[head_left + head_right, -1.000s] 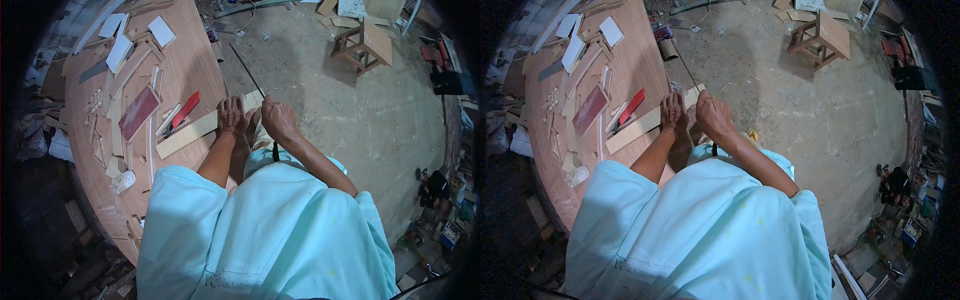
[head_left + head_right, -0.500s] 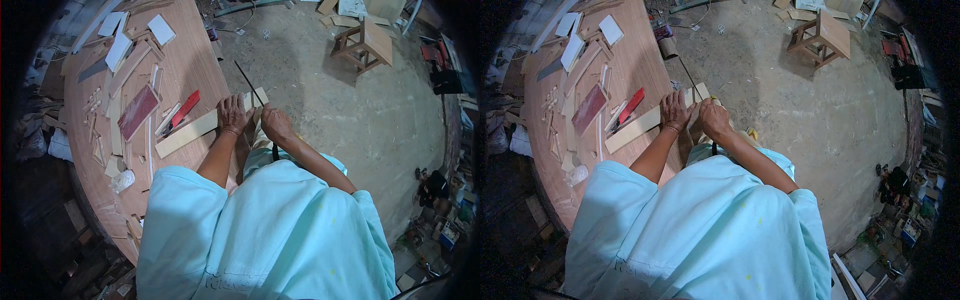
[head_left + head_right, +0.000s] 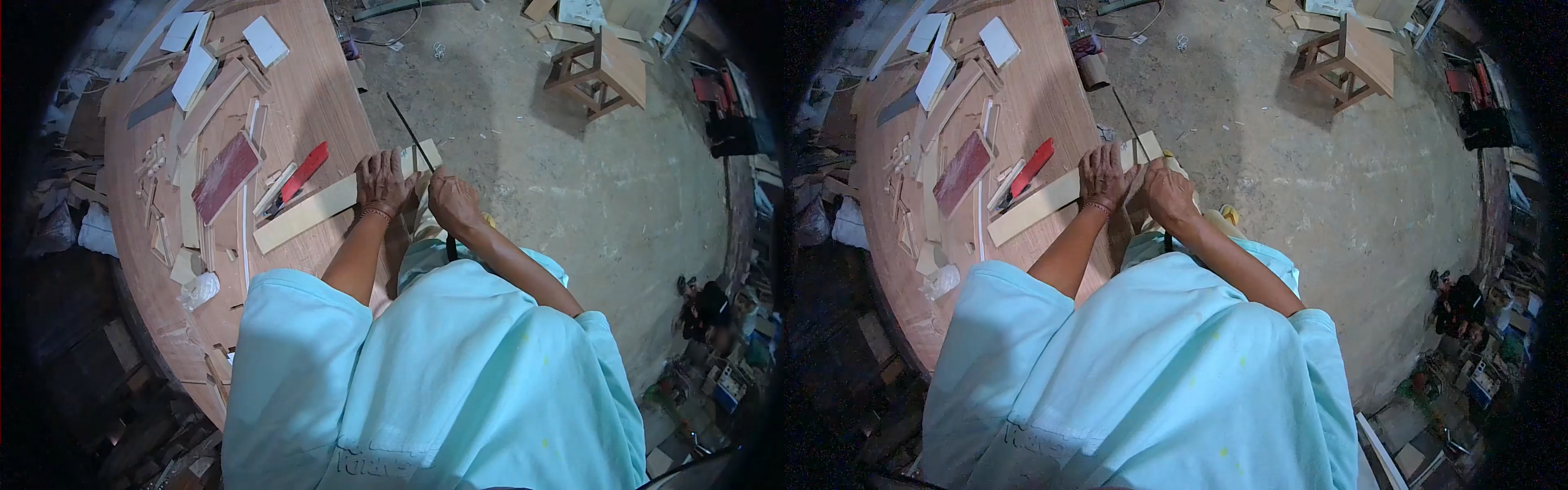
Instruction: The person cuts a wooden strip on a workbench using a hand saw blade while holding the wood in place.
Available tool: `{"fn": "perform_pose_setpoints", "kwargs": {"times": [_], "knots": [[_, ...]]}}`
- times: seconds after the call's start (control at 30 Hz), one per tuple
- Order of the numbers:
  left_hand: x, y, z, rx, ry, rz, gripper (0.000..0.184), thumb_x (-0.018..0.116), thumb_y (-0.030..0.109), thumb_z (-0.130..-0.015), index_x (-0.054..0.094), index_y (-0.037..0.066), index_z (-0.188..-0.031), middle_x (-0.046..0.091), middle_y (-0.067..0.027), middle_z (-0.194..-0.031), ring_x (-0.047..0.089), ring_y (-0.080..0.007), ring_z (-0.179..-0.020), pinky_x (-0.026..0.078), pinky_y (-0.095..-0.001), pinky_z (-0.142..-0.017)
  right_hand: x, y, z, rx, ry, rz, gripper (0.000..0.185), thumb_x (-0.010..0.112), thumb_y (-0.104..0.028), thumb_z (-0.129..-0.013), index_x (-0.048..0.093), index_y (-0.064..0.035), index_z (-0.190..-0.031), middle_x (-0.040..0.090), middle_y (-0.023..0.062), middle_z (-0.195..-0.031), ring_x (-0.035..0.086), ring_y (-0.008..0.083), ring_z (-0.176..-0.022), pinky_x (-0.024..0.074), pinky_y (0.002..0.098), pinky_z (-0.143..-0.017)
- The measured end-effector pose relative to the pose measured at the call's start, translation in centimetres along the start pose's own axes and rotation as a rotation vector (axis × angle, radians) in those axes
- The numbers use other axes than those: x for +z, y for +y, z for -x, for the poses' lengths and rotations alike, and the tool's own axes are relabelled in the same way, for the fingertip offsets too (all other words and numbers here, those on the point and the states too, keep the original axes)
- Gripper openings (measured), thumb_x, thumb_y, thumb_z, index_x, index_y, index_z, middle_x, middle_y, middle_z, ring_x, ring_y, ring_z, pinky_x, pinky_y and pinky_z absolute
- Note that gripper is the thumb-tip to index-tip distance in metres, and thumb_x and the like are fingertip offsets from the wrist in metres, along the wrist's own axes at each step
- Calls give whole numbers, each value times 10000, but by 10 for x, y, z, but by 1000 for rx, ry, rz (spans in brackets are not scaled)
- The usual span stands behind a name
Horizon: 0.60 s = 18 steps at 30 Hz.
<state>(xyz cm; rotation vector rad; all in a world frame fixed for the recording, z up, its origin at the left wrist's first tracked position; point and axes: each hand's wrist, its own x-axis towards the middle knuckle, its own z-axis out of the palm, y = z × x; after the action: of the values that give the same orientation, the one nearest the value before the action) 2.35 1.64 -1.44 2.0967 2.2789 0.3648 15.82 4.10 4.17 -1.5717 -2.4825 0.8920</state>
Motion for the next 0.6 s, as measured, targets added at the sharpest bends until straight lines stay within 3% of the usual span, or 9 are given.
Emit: {"fn": "perform_pose_setpoints", "kwargs": {"times": [0.27, 0.37, 0.43, 0.6], "knots": [[8, -5, 0, 27, 32, -57, 488, 476, 405, -691, 420, 53, -1024, 459, -68, -899, 412, -208, -905, 252, -373, -844, -4, -8, -11, 31, -34, -45, 217, 321, -139, -767, 440, 40, -735, 523, 251, -650, 526, 385, -641, 413, 440, -581], [17, -11, 0, 89, 36, -236, 453, 435, 394, -716, 425, 58, -1020, 456, -64, -889, 415, -195, -897, 256, -370, -841, 3, -9, -28, 12, -11, 4, 211, 336, -139, -761, 440, 42, -731, 523, 247, -637, 528, 384, -635, 415, 439, -583], [3, -3, -1, 24, 8, -104, 339, 465, 170, -694, 421, 79, -1017, 464, -49, -907, 434, -176, -906, 290, -337, -838, 5, -10, -33, -31, 34, -6, 198, 361, -136, -745, 440, 44, -724, 522, 246, -629, 527, 385, -618, 419, 434, -570], [-1, -2, -2, 17, 12, -147, 313, 435, 121, -709, 419, 88, -1020, 464, -40, -909, 443, -166, -899, 301, -334, -833, 4, -5, -26, -25, 45, -28, 184, 394, -135, -726, 429, 45, -731, 520, 237, -609, 529, 375, -590, 422, 430, -546]]}}
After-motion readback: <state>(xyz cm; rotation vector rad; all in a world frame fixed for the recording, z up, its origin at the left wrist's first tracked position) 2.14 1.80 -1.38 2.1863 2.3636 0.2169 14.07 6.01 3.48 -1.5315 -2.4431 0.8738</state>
